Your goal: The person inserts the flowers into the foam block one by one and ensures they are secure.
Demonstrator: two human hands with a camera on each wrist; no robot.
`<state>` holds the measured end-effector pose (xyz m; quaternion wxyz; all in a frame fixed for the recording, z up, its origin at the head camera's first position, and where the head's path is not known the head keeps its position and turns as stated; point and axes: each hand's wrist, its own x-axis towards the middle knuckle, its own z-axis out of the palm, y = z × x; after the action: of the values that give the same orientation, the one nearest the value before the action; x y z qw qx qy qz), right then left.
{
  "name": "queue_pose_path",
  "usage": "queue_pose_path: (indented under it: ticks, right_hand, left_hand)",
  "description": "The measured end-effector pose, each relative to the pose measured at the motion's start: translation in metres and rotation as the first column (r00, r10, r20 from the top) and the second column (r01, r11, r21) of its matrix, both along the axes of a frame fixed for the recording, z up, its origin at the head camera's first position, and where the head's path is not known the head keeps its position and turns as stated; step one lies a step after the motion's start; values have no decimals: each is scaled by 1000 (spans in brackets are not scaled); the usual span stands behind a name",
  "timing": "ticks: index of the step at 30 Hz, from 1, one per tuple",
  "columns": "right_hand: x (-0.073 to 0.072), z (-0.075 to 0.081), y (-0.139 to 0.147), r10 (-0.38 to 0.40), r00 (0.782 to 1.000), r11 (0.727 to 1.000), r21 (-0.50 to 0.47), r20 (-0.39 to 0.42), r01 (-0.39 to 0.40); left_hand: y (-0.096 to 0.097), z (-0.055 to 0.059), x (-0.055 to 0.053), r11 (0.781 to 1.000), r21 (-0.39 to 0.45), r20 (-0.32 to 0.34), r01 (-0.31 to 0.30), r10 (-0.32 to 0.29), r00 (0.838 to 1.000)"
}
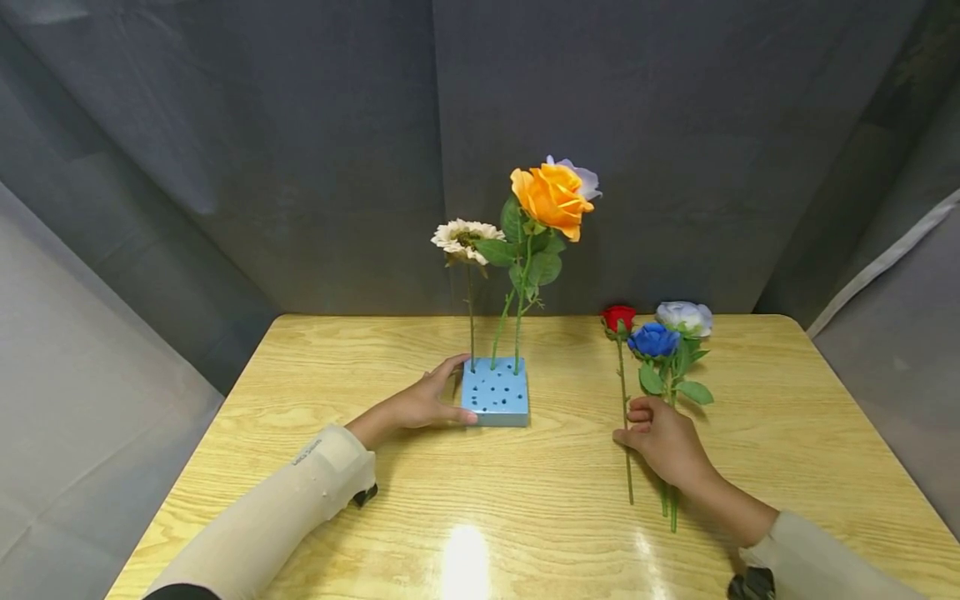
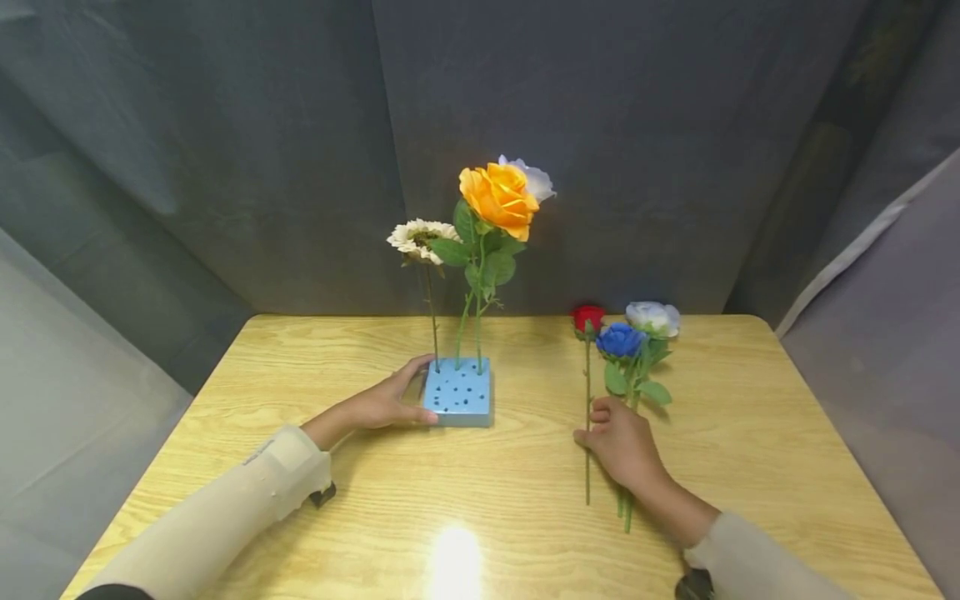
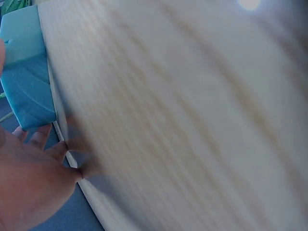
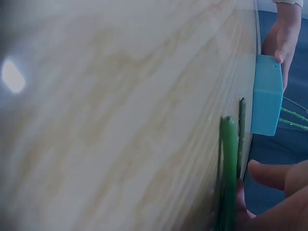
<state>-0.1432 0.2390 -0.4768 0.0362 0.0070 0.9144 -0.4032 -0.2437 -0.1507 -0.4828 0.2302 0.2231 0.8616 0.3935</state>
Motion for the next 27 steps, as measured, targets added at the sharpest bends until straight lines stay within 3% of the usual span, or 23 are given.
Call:
queue_pose_path:
  ticks: [18,23,27]
  right_hand:
    - [-5,3,-2,73,997,994,87,1,-72]
    - [-8,7,0,60,996,997,43,67,-63]
    - [-10,12,2,40,992,998,-47,120,-34]
  left_hand:
    - [0,1,2,1000,1,13,-7,7,1000]
    - [-1,1,2,1000,4,17,-13,13,1000]
    - [0,1,2,1000,6,23,-19,19,1000]
